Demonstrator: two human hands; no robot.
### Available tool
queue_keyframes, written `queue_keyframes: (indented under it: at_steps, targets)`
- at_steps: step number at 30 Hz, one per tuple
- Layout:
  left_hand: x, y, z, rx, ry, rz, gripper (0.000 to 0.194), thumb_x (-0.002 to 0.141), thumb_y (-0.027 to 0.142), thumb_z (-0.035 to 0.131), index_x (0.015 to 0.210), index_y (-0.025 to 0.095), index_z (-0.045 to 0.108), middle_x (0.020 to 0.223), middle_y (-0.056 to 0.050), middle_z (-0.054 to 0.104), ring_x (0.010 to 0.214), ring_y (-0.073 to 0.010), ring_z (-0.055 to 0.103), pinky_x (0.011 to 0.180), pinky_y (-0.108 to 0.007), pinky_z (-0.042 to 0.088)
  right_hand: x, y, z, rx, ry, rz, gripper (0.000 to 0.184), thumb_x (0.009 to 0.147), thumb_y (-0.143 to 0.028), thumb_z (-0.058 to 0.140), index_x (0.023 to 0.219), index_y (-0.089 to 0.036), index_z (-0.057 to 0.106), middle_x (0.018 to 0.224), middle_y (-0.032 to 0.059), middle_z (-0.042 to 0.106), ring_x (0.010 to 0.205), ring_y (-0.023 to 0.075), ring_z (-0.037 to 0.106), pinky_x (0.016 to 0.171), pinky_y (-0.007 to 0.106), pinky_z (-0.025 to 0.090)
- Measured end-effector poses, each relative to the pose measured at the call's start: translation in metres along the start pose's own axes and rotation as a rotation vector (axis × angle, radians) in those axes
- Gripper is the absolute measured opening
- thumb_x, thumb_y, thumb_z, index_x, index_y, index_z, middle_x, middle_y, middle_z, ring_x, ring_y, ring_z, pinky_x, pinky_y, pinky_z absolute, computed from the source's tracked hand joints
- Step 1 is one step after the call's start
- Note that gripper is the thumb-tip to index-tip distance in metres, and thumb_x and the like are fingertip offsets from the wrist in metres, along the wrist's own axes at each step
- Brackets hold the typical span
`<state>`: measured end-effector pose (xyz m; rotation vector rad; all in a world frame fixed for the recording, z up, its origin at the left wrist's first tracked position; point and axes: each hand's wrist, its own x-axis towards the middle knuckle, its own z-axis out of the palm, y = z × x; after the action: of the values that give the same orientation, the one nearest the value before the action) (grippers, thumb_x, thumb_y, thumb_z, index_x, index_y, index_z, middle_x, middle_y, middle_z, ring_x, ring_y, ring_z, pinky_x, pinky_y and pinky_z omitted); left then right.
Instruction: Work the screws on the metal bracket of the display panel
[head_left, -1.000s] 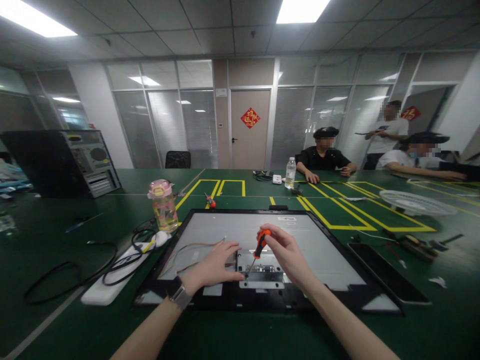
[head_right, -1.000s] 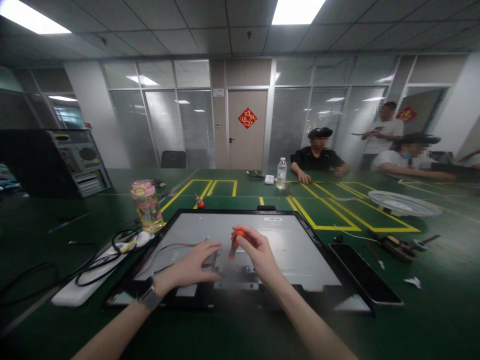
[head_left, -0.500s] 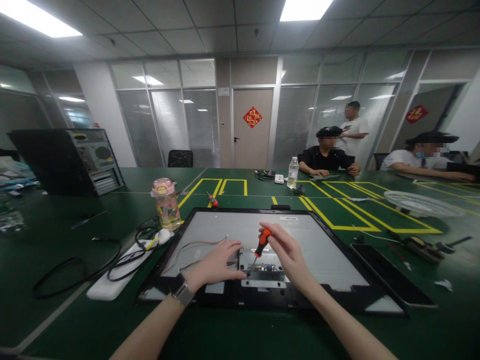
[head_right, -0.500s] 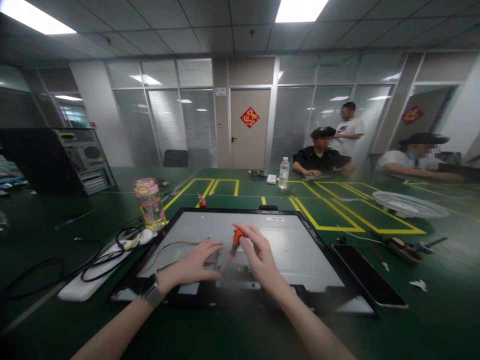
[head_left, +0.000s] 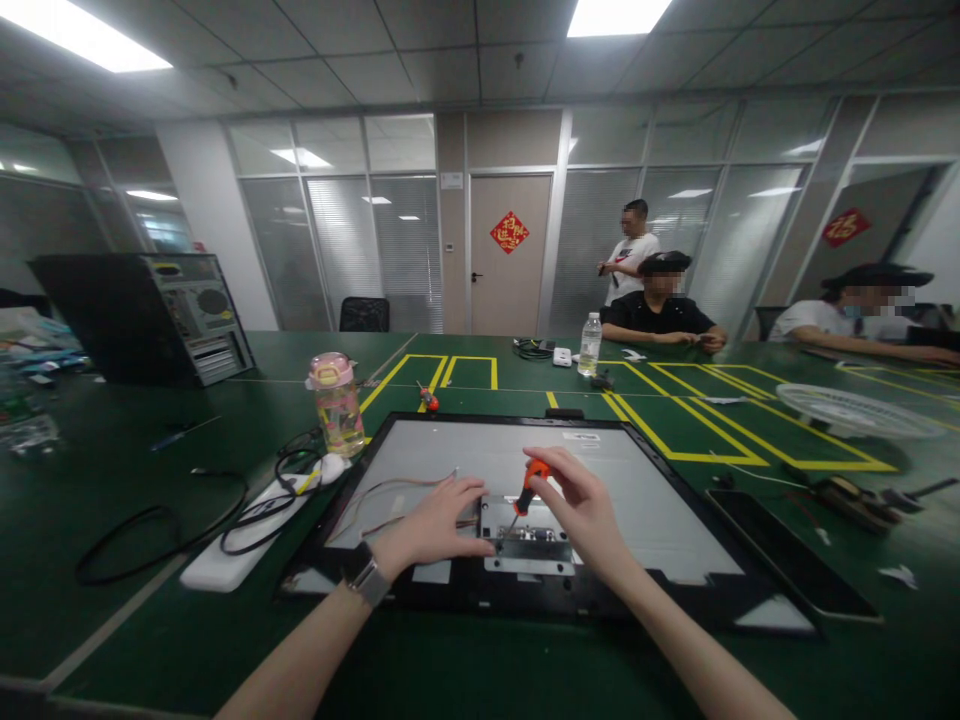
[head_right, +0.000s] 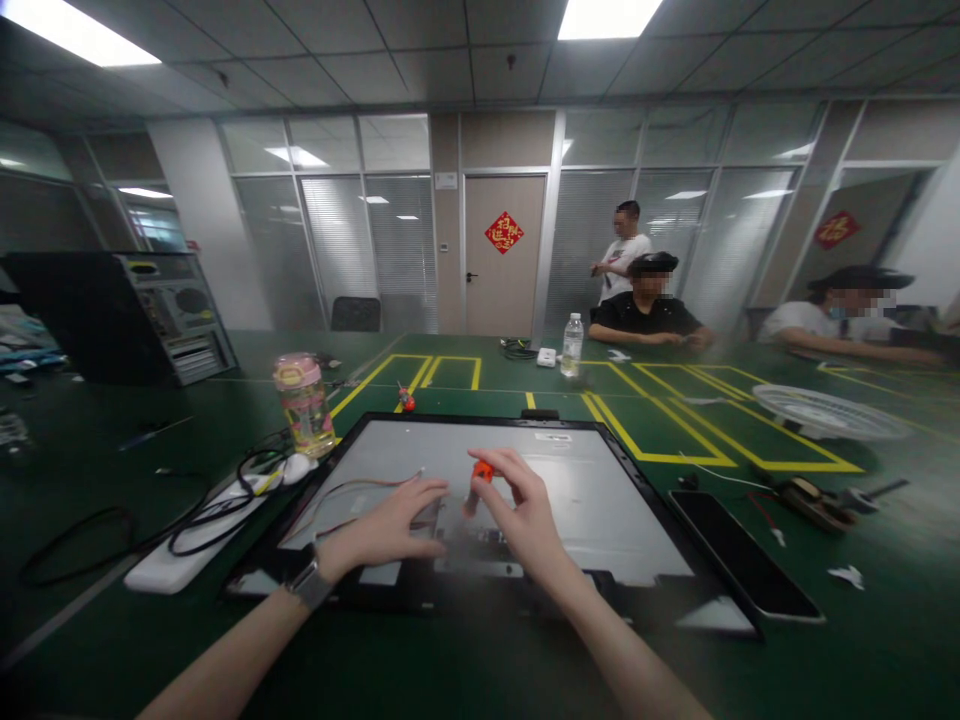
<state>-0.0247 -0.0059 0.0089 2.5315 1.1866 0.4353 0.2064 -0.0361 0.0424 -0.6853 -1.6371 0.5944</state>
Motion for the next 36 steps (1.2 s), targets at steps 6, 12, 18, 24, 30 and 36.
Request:
queue_keyframes:
  at_steps: [6,12,18,24,30,36]
  targets:
    - [-0.0007,-0.0001,-0.0006,-0.011,-0.007,-0.001,0.078,0.075,0.061,0.069,0.14,0.024,0.044,0.148,-0.01,0.042,0.137,-0.0318,0.036,0.117,-0.048,0.019,0.0001,0.0003,-0.0004,0.042,-0.055,0.029,0.031,0.094,-0.028,0.05,0.123,-0.029,0.062,0.106,0.0075,0.067,0.099,0.0223,0.065,0.089,0.042,0.051]
    - [-0.0004,-0.0036,0.0014,-0.014,-0.002,0.008,0.078,0.074,0.062,0.069,0.139,0.025,0.046,0.148,-0.01,0.042,0.137,-0.0326,0.035,0.117,-0.049,0.019,0.0015,-0.003,-0.0013,-0.017,-0.001,0.0,0.027,0.091,-0.03,0.057,0.114,-0.027,0.068,0.098,0.0073,0.068,0.095,0.0235,0.065,0.087,0.042,0.051]
    - [-0.0004,-0.0032,0.0012,-0.004,-0.011,-0.008,0.078,0.074,0.061,0.069,0.138,0.022,0.047,0.148,-0.01,0.043,0.138,-0.0326,0.035,0.117,-0.048,0.02,0.0028,-0.0014,-0.0019,-0.023,0.024,0.015,0.025,0.089,-0.031,0.061,0.111,-0.026,0.07,0.098,0.0074,0.069,0.091,0.0224,0.066,0.084,0.04,0.053]
    - [0.0,-0.0014,0.0005,0.007,-0.004,-0.002,0.077,0.075,0.059,0.07,0.138,0.022,0.047,0.148,-0.011,0.043,0.137,-0.0323,0.035,0.117,-0.048,0.021,0.0025,0.0012,-0.003,0.066,-0.055,0.045,0.033,0.094,-0.031,0.051,0.125,-0.028,0.062,0.109,0.0082,0.069,0.1,0.0226,0.067,0.091,0.043,0.052]
    - [-0.0004,-0.004,0.0016,-0.008,0.003,0.01,0.077,0.075,0.061,0.069,0.138,0.023,0.047,0.147,-0.01,0.043,0.137,-0.0314,0.036,0.117,-0.047,0.021,0.002,0.0021,-0.0011,-0.028,0.035,-0.004,0.027,0.087,-0.03,0.063,0.112,-0.026,0.07,0.092,0.0063,0.068,0.088,0.0216,0.064,0.084,0.041,0.054]
    - [0.0,-0.0058,0.0034,-0.007,0.005,0.009,0.079,0.073,0.063,0.069,0.138,0.024,0.047,0.147,-0.01,0.043,0.137,-0.0322,0.035,0.117,-0.048,0.019,0.0016,-0.0005,-0.0004,0.027,-0.006,0.021,0.03,0.091,-0.029,0.056,0.12,-0.027,0.065,0.102,0.0072,0.069,0.092,0.0217,0.066,0.085,0.041,0.054]
